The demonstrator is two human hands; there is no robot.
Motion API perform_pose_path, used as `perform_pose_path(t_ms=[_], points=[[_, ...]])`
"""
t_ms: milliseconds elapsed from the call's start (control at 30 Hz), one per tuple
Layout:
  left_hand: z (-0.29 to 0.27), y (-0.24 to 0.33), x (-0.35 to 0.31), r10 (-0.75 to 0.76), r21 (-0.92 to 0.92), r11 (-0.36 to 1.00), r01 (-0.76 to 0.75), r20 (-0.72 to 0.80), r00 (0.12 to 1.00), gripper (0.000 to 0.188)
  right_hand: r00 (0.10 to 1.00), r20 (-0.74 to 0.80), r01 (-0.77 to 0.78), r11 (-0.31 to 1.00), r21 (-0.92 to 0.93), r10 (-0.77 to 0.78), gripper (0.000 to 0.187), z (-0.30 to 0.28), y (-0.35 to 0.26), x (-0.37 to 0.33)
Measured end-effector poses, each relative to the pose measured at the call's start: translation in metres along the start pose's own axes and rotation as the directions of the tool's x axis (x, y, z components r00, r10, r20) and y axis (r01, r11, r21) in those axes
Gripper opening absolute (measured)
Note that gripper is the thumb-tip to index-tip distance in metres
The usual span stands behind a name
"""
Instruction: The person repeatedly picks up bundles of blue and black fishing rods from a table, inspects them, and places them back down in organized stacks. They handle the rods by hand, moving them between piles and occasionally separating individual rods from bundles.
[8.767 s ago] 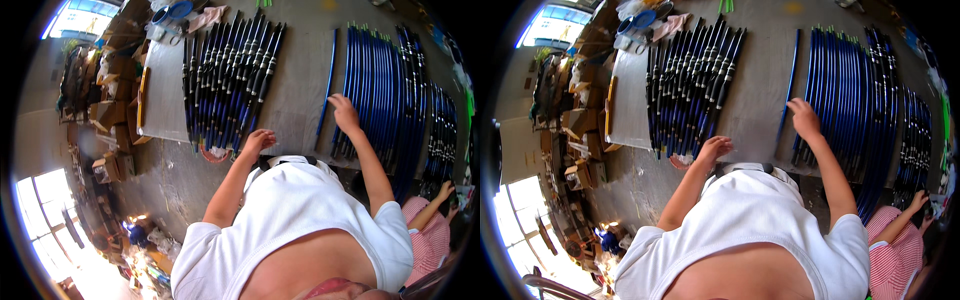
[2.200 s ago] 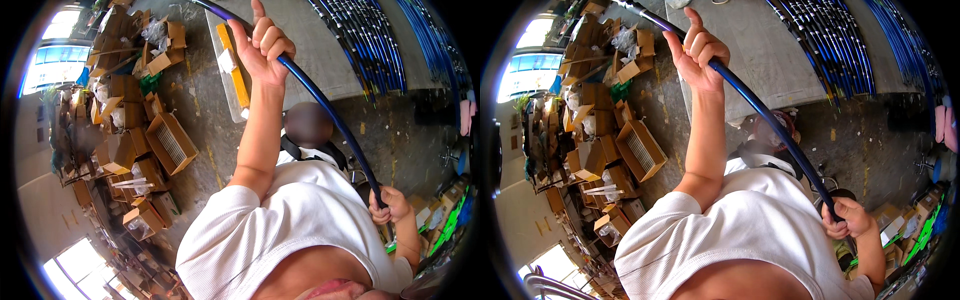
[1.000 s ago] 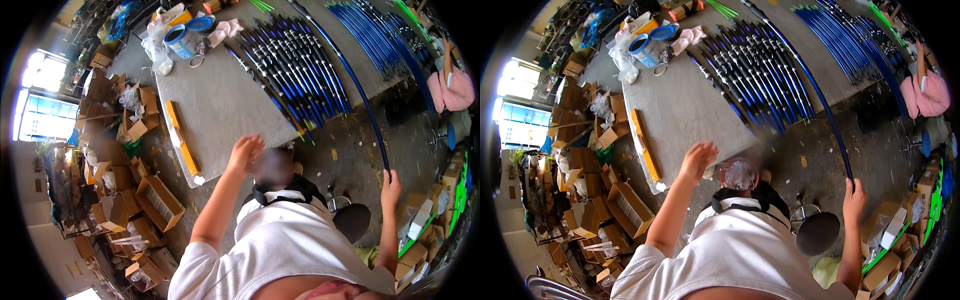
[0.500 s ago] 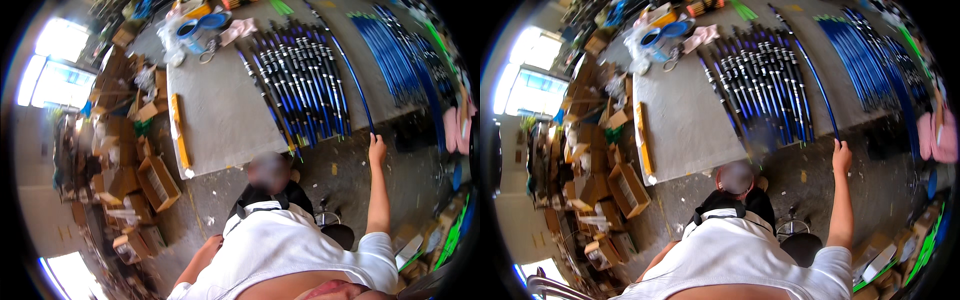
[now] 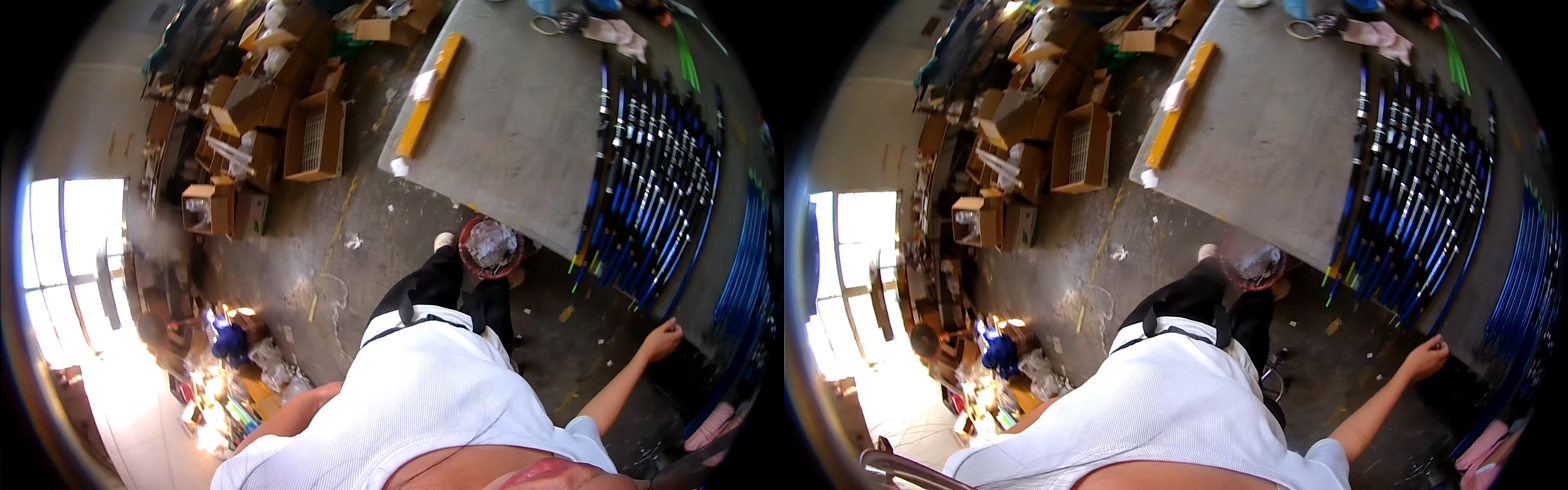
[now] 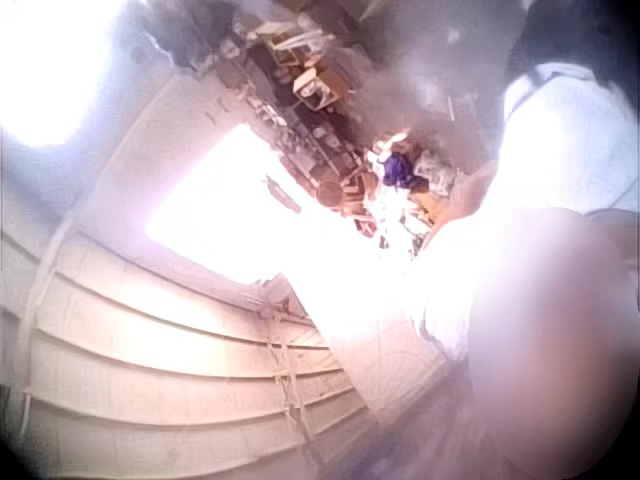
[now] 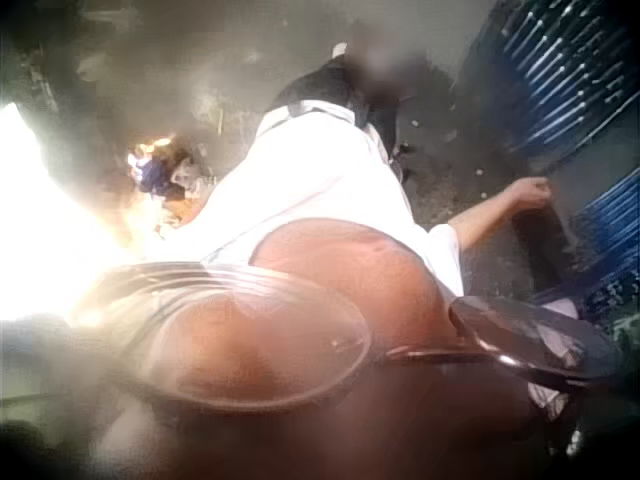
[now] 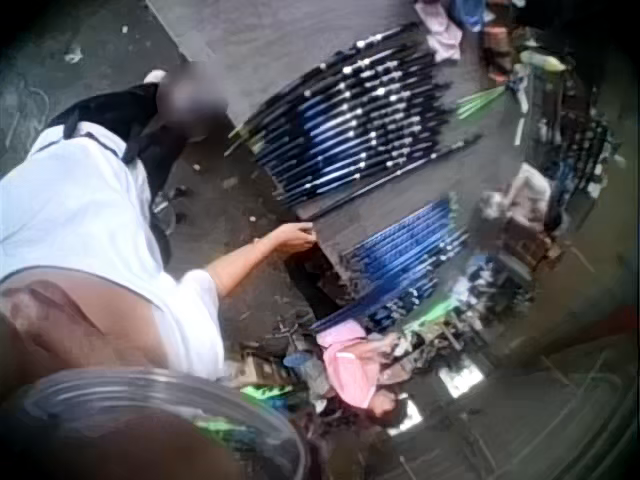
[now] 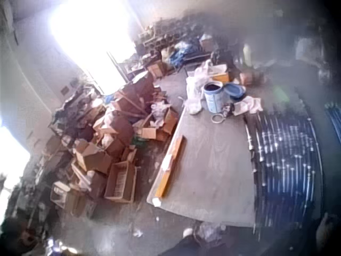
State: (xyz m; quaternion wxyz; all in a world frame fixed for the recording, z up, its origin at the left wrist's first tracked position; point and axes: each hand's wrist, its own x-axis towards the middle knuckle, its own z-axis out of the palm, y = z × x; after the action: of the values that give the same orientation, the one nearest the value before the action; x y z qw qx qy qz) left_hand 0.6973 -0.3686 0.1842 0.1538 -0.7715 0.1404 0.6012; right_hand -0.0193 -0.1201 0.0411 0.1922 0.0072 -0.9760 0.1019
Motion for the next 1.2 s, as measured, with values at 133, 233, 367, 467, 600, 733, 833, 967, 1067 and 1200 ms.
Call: perform_pose_path(t_ms=[133,233,367,467,600,733,833,967,1067,1200], points=[[-0.015,-0.031,0.003,-0.006,-0.110,0.994,0.007,0.005,1.000,0.014,0.998,0.005,0.053,0.980,0.190,-0.055,0.026,-0.026,-0.058,-0.005],[-0.033,-0.046,0.014,-0.004,-0.175,0.984,0.007,0.019,1.000,0.014,0.968,0.020,0.215,0.868,0.447,-0.250,0.021,-0.030,-0.129,-0.025],[-0.075,-0.051,0.029,-0.004,-0.253,0.967,0.011,0.028,1.000,0.013,0.835,0.062,0.413,0.698,0.585,-0.546,0.016,-0.072,-0.295,-0.107],[-0.123,-0.051,0.046,0.008,-0.311,0.950,0.001,0.026,1.000,0.012,0.628,0.084,0.577,0.536,0.617,-0.773,0.009,-0.106,-0.403,-0.191],[-0.193,-0.043,0.063,0.008,-0.347,0.938,0.001,0.024,1.000,0.011,0.355,0.145,0.604,0.345,0.718,-0.923,0.007,-0.123,-0.506,-0.295],[-0.252,-0.025,0.071,0.037,-0.379,0.925,-0.032,0.006,0.999,0.010,0.132,0.142,0.534,0.191,0.823,-0.981,0.007,-0.147,-0.596,-0.369],[-0.287,0.014,0.101,0.099,-0.391,0.917,-0.081,0.025,0.995,0.010,0.039,0.079,0.542,0.088,0.836,-0.996,0.011,-0.134,-0.633,-0.406],[-0.315,0.117,0.143,0.164,-0.405,0.906,-0.126,0.062,0.984,0.009,-0.068,0.063,0.549,0.015,0.836,-0.996,0.012,-0.131,-0.676,-0.431],[-0.328,0.212,0.157,0.242,-0.386,0.900,-0.201,0.060,0.968,0.009,-0.067,0.132,0.540,0.075,0.838,-0.989,0.011,-0.126,-0.695,-0.432],[-0.328,0.344,0.157,0.366,-0.337,0.885,-0.322,0.074,0.928,0.008,0.004,0.155,0.553,0.132,0.823,-0.988,0.012,-0.098,-0.723,-0.420]])
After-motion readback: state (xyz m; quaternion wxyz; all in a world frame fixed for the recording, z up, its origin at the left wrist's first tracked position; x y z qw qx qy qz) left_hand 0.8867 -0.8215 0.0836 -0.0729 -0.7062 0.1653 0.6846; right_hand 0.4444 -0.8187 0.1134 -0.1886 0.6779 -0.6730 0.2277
